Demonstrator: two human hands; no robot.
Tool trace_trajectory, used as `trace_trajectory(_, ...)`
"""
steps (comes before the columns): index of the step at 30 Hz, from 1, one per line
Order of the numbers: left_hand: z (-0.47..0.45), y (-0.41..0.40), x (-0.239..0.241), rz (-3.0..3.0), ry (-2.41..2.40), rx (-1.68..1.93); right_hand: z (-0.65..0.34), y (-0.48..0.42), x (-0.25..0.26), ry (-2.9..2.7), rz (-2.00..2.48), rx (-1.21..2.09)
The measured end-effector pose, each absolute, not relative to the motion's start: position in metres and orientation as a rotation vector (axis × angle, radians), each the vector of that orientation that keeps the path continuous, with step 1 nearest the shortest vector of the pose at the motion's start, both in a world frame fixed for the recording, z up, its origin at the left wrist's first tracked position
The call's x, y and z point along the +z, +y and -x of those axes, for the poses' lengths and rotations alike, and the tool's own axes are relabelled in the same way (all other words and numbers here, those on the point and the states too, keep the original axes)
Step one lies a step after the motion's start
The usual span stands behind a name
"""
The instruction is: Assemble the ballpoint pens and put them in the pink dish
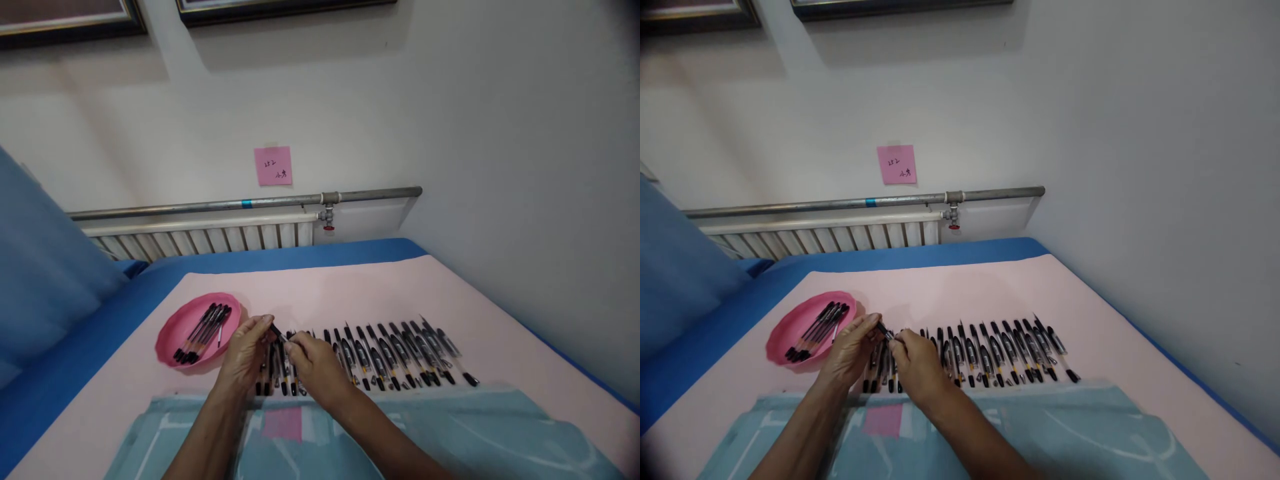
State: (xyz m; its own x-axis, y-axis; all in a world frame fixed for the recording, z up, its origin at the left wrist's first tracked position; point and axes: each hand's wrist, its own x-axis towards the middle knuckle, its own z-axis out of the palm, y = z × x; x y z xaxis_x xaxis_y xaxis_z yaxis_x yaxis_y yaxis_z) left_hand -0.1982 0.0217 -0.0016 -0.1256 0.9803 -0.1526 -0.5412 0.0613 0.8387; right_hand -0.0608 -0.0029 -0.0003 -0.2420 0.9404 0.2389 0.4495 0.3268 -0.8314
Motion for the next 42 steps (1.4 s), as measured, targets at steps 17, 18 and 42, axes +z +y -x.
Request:
trace_trajectory(17, 0.202, 0.025, -0.005, -0.55, 0.922, 1.522, 0.06, -0.002, -0.003, -1.819, 1.268, 0.669)
trace_trajectory(18, 0.203, 0.026, -0.005, -0.548, 0.919, 1.526, 0.06, -0.001, -0.003, -1.823, 1.257, 0.695)
trace_trajectory(42, 0.212, 0.021, 0.005, -0.773, 0.706, 1.503, 0.062, -0.009, 0.019, -1.017, 0.876, 2.101)
